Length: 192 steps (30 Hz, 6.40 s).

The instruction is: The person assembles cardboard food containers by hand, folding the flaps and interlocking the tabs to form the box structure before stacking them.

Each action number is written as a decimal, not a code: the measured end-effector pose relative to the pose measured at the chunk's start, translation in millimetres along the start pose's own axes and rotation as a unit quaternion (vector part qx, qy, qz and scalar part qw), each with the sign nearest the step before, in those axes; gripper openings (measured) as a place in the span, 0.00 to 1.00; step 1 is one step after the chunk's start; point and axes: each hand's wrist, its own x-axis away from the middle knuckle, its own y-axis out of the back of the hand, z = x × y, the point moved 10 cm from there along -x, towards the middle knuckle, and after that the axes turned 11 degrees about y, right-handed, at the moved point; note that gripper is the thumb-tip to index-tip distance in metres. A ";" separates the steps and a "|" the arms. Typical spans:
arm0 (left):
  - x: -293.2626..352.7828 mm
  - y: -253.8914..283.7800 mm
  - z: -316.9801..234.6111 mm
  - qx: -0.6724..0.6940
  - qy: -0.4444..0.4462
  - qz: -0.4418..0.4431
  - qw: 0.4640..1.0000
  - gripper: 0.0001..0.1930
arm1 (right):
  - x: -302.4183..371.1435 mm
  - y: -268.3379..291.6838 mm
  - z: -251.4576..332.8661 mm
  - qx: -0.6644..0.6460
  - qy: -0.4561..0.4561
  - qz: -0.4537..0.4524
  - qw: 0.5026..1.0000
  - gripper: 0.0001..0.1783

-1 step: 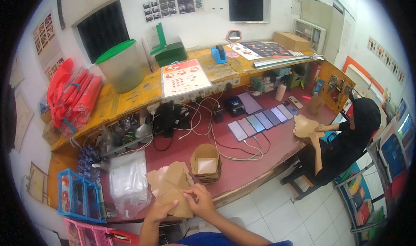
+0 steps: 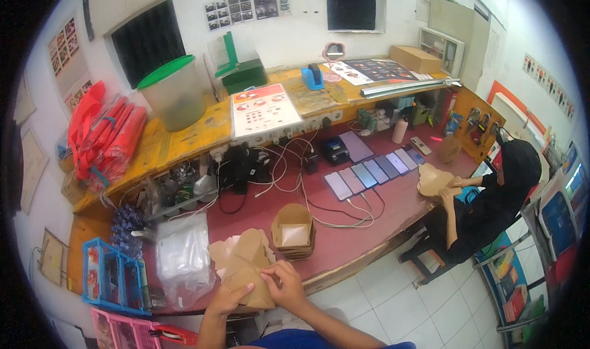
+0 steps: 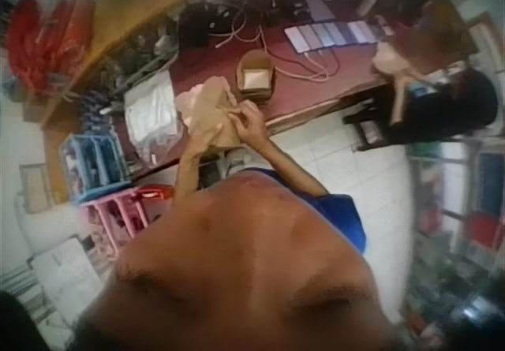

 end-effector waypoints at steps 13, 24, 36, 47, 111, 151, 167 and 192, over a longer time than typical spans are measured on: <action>7.5 -2.1 -17.8 -0.039 -0.043 -0.021 0.998 0.17 | -5.8 -9.1 23.2 0.047 0.093 -0.014 0.995 0.08; 10.0 7.3 -22.0 -0.109 -0.066 -0.065 0.990 0.16 | -7.3 -11.4 32.3 0.042 0.096 -0.004 0.994 0.13; 8.7 80.3 -60.5 0.084 -0.168 -0.277 0.942 0.18 | -15.4 -9.4 31.6 -0.009 0.109 -0.013 0.994 0.09; -0.9 58.9 -46.6 0.173 -0.160 -0.194 0.952 0.24 | -16.2 -16.8 0.7 -0.106 -0.018 0.013 0.994 0.21; -3.3 -7.6 -47.7 0.072 -0.130 -0.244 0.958 0.14 | -58.4 -9.5 -14.5 -0.160 -0.090 0.007 0.983 0.10; -5.2 17.2 -67.1 -0.082 -0.069 -0.040 0.993 0.26 | -89.9 -6.1 15.1 -0.077 -0.049 0.105 0.990 0.08; 2.4 31.8 -63.1 -0.070 -0.115 -0.094 0.986 0.22 | -80.2 -15.5 28.5 -0.021 0.050 0.061 0.997 0.22; -20.4 48.1 -52.2 0.244 -0.130 -0.211 0.938 0.25 | -63.4 -21.0 17.4 -0.020 0.037 0.091 0.995 0.31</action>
